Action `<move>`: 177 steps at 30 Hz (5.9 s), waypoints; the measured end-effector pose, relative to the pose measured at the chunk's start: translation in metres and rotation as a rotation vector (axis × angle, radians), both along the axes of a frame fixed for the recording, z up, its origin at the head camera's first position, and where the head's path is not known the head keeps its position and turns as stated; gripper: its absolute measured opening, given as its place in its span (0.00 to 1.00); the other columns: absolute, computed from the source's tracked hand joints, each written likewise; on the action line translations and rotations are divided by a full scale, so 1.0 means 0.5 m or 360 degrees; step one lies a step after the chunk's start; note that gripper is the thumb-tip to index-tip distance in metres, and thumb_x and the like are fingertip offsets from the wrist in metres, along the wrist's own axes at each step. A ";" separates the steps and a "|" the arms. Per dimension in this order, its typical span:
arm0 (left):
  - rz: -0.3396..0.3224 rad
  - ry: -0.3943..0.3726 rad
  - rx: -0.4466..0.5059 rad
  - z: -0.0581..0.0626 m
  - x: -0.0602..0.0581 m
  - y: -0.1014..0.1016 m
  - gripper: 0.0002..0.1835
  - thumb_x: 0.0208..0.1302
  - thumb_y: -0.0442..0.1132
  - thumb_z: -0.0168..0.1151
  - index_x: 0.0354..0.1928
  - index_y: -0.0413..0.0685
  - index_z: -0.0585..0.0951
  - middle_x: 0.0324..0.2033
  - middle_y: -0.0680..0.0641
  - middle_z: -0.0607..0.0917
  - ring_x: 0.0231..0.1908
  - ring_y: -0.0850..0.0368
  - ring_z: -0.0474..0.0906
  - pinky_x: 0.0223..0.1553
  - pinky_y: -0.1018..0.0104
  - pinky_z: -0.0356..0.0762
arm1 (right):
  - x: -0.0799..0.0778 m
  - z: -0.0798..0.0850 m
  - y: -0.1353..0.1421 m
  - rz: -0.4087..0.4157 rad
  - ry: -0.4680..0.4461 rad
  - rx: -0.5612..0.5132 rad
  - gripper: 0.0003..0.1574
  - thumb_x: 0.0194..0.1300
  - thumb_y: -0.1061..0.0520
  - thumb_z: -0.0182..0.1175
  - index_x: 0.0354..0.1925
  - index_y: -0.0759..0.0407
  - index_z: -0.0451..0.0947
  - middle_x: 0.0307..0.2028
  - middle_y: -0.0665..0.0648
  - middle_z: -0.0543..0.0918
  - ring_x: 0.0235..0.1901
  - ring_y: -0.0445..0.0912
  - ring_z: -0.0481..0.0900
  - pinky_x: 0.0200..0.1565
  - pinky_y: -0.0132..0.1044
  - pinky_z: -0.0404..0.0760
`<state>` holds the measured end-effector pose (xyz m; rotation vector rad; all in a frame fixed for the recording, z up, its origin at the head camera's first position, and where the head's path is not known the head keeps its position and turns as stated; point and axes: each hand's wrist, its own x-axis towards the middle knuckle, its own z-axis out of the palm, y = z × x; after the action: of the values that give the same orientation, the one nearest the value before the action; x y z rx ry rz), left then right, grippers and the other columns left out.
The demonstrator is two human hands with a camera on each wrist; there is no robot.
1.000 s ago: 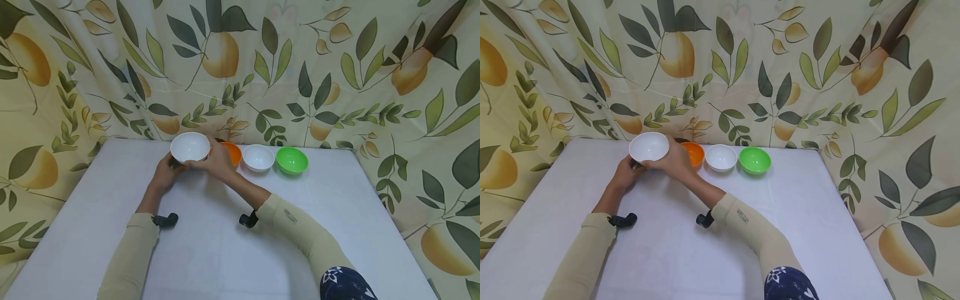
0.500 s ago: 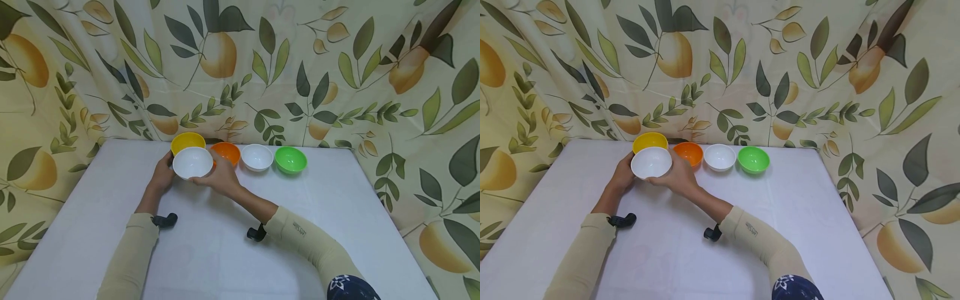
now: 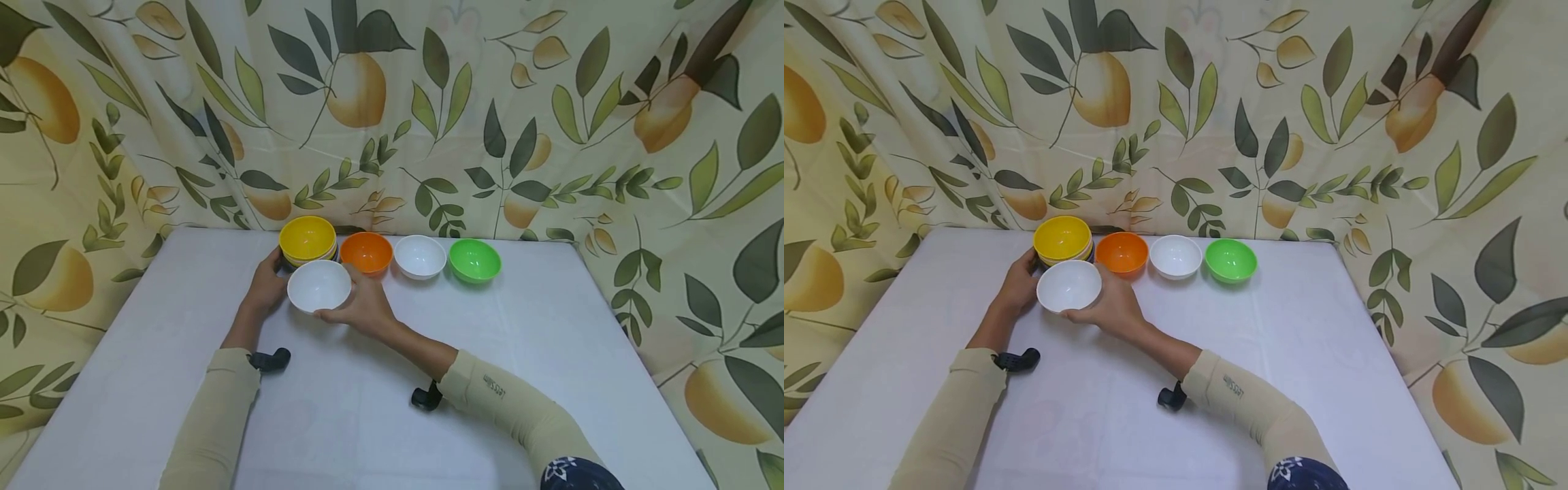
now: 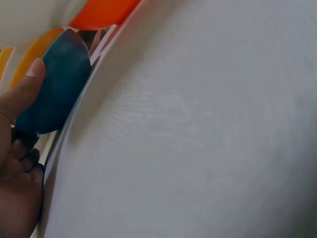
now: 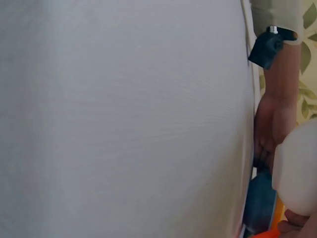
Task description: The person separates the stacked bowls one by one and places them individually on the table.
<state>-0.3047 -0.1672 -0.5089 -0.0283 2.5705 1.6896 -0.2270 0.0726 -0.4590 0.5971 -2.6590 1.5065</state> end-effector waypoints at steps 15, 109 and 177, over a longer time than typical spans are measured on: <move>-0.0005 0.0053 -0.0034 -0.006 0.006 0.005 0.53 0.65 0.44 0.76 0.85 0.52 0.54 0.82 0.44 0.57 0.81 0.43 0.47 0.80 0.40 0.41 | -0.007 -0.034 0.017 0.0008 -0.0070 0.0079 0.57 0.50 0.46 0.86 0.72 0.58 0.71 0.62 0.54 0.82 0.59 0.48 0.80 0.61 0.40 0.82; -0.0074 0.0126 -0.0042 -0.014 0.009 0.000 0.53 0.66 0.46 0.76 0.85 0.56 0.54 0.82 0.47 0.57 0.81 0.44 0.46 0.80 0.40 0.39 | -0.186 0.048 -0.088 -0.0206 -0.0098 0.0409 0.60 0.56 0.38 0.81 0.77 0.54 0.65 0.64 0.56 0.80 0.57 0.50 0.79 0.61 0.43 0.81; -0.0033 0.0024 -0.0036 -0.001 0.008 0.009 0.56 0.67 0.45 0.75 0.86 0.50 0.47 0.83 0.43 0.50 0.82 0.42 0.44 0.81 0.47 0.43 | -0.024 0.044 0.100 -0.0324 0.0244 -0.0089 0.54 0.53 0.44 0.83 0.72 0.57 0.71 0.63 0.53 0.82 0.61 0.48 0.81 0.64 0.42 0.80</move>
<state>-0.3009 -0.1627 -0.5097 0.0096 2.5911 1.6605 -0.2389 0.1225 -0.4369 0.4064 -2.4693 1.4136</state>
